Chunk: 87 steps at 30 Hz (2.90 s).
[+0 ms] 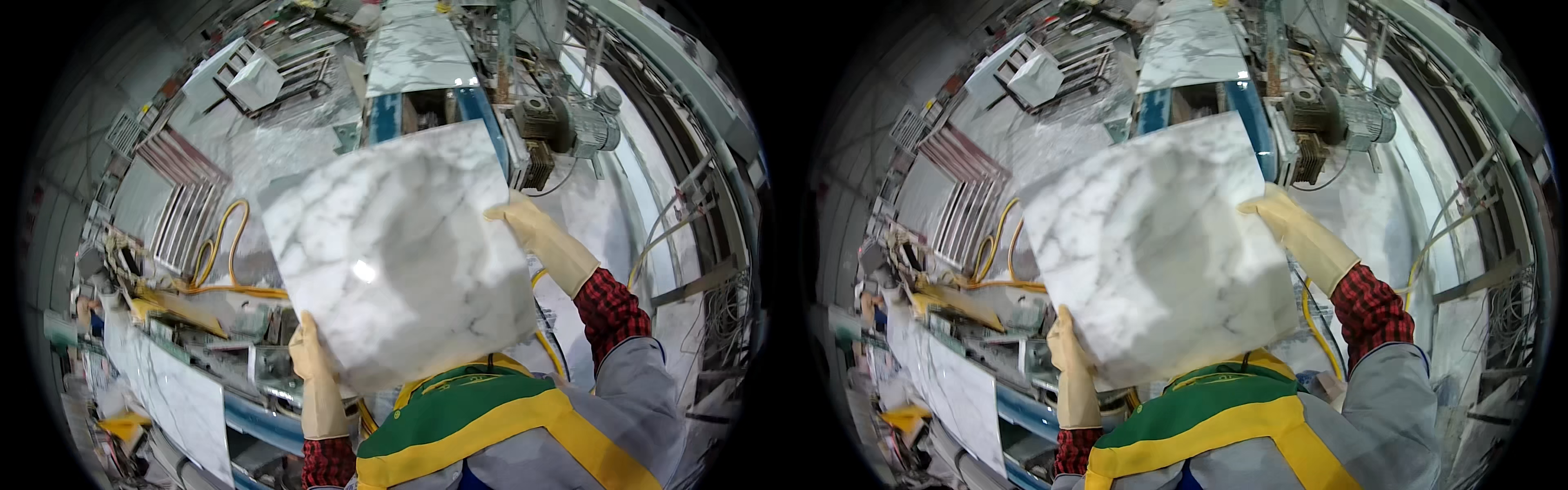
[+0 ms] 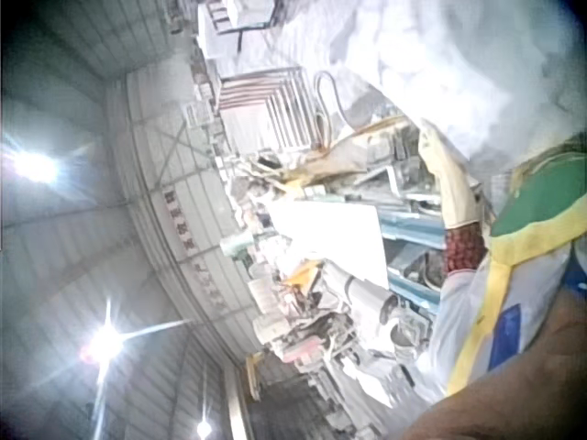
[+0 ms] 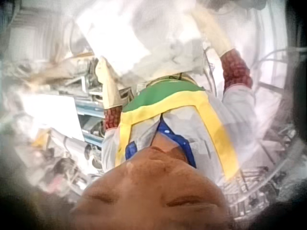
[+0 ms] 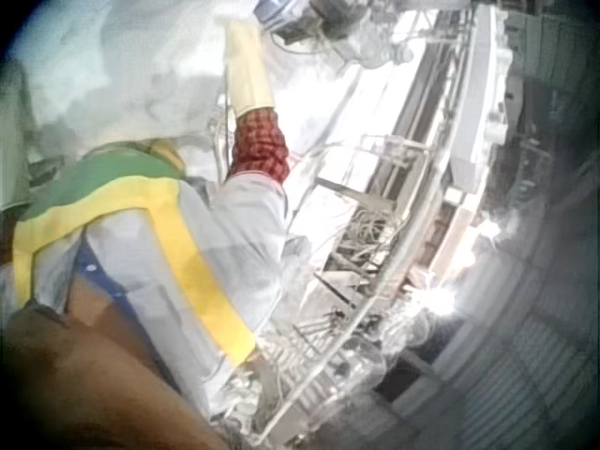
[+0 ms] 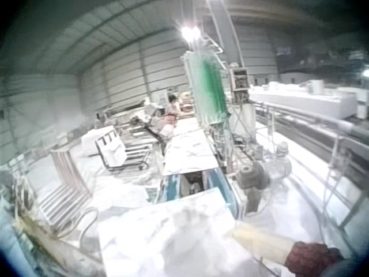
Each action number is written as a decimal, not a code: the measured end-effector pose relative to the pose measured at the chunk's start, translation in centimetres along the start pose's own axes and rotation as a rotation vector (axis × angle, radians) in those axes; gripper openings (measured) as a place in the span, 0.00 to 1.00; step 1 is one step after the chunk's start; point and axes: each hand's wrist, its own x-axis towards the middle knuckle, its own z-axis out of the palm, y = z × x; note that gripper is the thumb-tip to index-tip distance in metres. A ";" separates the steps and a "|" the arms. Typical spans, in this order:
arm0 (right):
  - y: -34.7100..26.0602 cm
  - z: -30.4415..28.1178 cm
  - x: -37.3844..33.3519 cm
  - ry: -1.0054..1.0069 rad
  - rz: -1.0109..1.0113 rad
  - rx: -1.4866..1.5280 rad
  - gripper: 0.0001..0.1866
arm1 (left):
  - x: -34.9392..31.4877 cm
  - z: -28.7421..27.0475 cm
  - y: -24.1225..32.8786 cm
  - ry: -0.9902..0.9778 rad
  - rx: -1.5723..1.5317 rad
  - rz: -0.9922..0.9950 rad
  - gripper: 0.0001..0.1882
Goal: The person repeatedly picks up large white marble-patterned slabs and places them onto a moving conveyor belt for processing. The person handles the slabs one at a time, guiding them through the machinery in a factory setting.
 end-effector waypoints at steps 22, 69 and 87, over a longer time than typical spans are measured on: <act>5.2 -11.4 20.9 0.521 0.295 -0.244 0.32 | 22.9 28.1 6.0 -0.637 0.683 0.174 0.37; 6.5 -10.8 20.0 0.510 0.397 0.486 0.22 | 31.9 43.7 11.9 -0.708 0.561 0.316 0.39; 9.3 -13.2 21.3 0.524 0.464 0.014 0.42 | 31.8 45.0 12.0 -0.671 0.485 0.344 0.37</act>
